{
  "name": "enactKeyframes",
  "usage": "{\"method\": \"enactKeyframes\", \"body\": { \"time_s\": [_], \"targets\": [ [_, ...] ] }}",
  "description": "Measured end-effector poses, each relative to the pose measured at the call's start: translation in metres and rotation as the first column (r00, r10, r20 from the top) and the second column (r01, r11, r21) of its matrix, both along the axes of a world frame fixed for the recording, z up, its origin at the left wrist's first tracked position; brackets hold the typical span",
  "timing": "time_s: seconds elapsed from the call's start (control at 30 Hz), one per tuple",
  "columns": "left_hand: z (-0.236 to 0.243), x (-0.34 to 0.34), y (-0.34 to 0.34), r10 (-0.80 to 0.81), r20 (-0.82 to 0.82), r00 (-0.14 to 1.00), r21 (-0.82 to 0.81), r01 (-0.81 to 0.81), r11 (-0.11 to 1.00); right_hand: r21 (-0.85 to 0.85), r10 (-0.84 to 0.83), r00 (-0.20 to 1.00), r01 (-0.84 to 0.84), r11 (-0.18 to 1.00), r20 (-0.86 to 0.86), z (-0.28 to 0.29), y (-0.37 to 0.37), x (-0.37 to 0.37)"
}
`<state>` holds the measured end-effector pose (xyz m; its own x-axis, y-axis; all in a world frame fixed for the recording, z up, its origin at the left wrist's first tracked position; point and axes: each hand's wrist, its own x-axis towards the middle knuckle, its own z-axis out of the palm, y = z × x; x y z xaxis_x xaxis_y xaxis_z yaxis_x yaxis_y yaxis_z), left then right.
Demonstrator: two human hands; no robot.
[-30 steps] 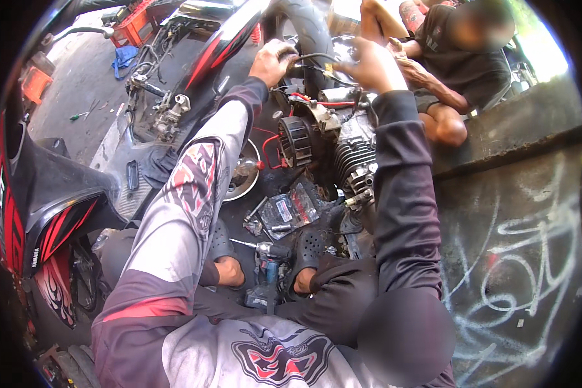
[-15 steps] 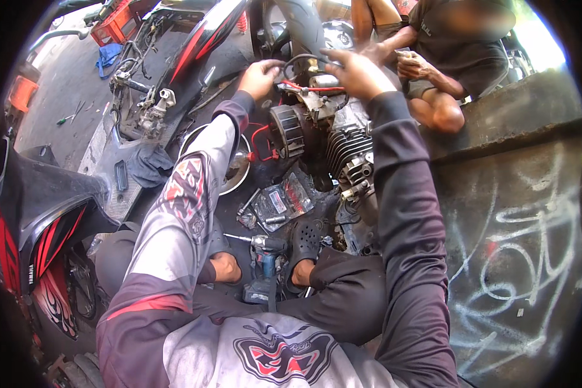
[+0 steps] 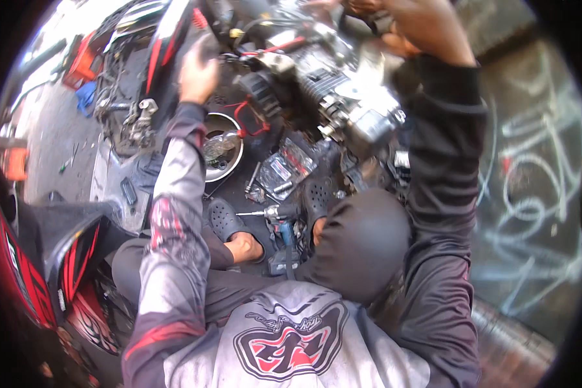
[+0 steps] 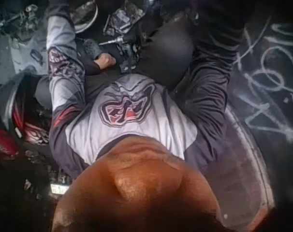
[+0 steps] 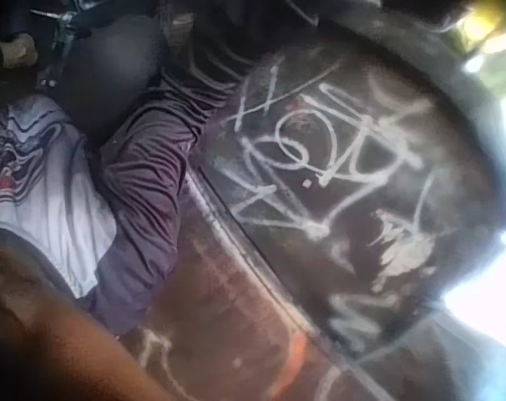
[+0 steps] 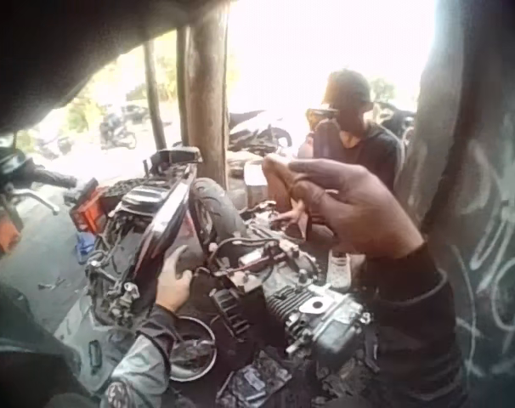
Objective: Repairing a motorcycle engine and related mechanical components.
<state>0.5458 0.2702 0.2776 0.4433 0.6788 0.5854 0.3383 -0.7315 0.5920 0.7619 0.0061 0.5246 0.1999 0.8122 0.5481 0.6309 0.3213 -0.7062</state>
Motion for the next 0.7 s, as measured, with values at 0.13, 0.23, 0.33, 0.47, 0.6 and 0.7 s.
{"method": "enactKeyframes", "body": {
  "time_s": [0.13,0.23,0.33,0.47,0.6,0.7],
  "targets": [
    [-0.045,-0.046,-0.065,0.249,0.248,0.936,-0.352,-0.152,0.924,0.215,-0.128,0.973,0.168,0.962,-0.191,-0.039,-0.137,0.013],
    [-0.086,-0.062,-0.146,0.289,0.171,0.942,-0.528,-0.160,0.834,0.176,-0.479,0.678,0.660,0.730,-0.558,-0.129,-0.202,0.044],
    [-0.092,-0.050,-0.234,0.233,0.121,0.965,-0.853,-0.019,0.522,-0.196,-0.849,0.453,0.838,0.510,-0.273,-0.229,-0.255,0.056],
    [-0.027,-0.050,-0.312,-0.244,0.357,0.902,-0.862,0.419,0.286,-0.615,-0.809,0.529,0.735,0.286,0.256,-0.342,-0.283,0.062],
    [-0.008,-0.090,-0.317,-0.218,0.476,0.852,-0.873,0.488,0.002,-0.596,-0.650,0.594,0.760,0.259,0.474,-0.432,-0.281,0.068],
    [0.008,-0.104,-0.314,-0.163,0.555,0.816,-0.828,0.522,-0.206,-0.557,-0.700,0.603,0.755,0.347,0.382,-0.457,-0.272,0.068]
  ]
}}
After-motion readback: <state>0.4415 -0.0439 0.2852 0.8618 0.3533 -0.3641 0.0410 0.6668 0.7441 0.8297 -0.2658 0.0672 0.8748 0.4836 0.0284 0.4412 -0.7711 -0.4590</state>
